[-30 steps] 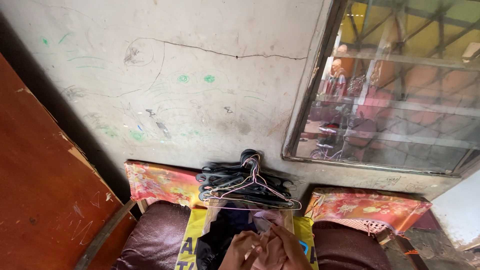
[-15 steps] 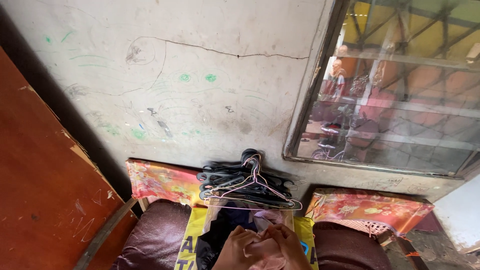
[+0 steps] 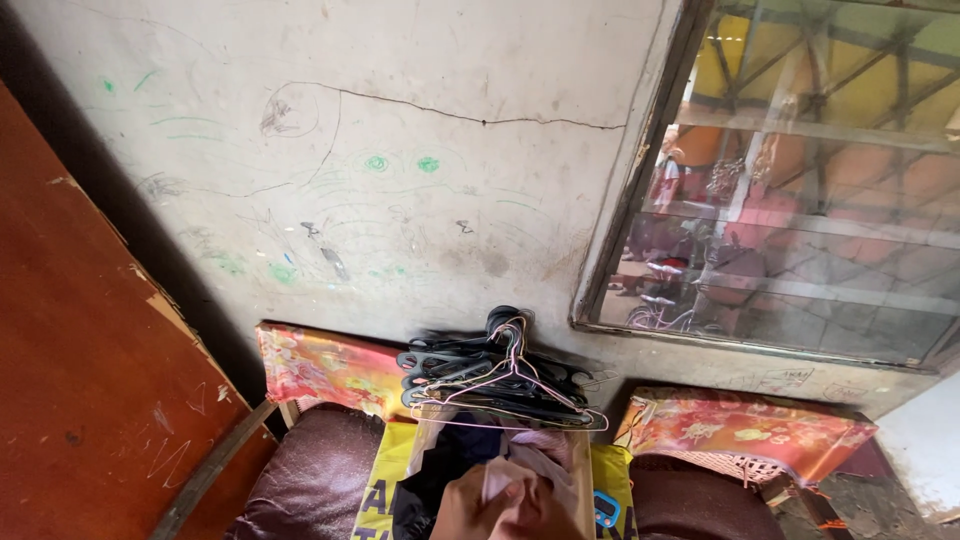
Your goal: Placing clothes on hangers and hanging them on an outdoor clothesline.
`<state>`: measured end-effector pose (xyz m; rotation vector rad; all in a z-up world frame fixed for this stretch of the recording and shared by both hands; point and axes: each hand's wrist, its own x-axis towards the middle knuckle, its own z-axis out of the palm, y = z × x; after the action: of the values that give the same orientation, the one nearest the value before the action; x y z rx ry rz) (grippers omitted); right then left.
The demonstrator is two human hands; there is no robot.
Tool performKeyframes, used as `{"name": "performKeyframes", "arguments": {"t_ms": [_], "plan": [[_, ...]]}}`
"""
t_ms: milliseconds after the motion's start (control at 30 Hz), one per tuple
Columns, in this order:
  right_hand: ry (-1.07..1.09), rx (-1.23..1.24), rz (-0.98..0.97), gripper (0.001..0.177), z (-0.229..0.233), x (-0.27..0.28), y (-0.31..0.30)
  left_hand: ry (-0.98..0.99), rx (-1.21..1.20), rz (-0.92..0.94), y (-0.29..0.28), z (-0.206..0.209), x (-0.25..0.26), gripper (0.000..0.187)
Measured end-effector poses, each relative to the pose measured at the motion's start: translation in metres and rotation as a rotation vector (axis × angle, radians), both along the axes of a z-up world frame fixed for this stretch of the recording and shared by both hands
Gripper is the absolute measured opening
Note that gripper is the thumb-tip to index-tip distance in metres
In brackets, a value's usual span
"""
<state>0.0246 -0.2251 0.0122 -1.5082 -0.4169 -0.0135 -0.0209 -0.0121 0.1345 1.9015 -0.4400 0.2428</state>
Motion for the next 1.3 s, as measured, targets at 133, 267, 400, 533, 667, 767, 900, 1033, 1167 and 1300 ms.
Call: {"name": "performKeyframes", "arguments": {"t_ms": [133,267,400,533,667,767,900,1033,1167,1300], "plan": [[-0.032,-0.172,-0.090,0.058,-0.019,0.002,-0.012,-0.130,-0.184,0.000,0.004,0.044,0.001,0.018],[-0.084,-0.421,-0.221,0.046,-0.032,0.005,-0.024,0.047,-0.283,-0.036,0.030,0.032,0.009,0.020],[-0.111,-0.670,-0.357,0.039,-0.045,-0.007,-0.038,0.517,-0.700,0.102,0.069,-0.035,0.023,0.025],[0.297,-0.468,-0.374,0.017,-0.002,0.001,-0.051,0.429,-0.543,0.273,0.095,-0.047,0.022,0.046],[0.328,-0.560,-0.123,0.017,0.065,-0.003,-0.053,0.423,-0.847,0.096,0.110,-0.006,0.013,0.034],[0.327,-0.459,0.039,0.030,0.102,-0.002,-0.044,0.344,-0.812,0.194,0.129,-0.005,0.014,0.024],[0.204,-0.487,-0.046,0.047,0.110,0.014,-0.019,0.276,-0.454,0.619,0.153,-0.056,0.036,0.026],[0.182,-0.735,-0.143,0.041,0.009,0.006,-0.025,0.079,0.502,0.973,0.144,-0.143,0.043,0.073],[0.423,-0.948,-0.054,0.049,-0.078,-0.009,-0.021,0.026,0.351,0.589,0.077,-0.166,0.026,0.040],[0.313,-1.030,-0.178,0.028,-0.154,-0.006,-0.029,0.221,0.139,0.119,0.004,-0.126,0.020,0.007]]}}
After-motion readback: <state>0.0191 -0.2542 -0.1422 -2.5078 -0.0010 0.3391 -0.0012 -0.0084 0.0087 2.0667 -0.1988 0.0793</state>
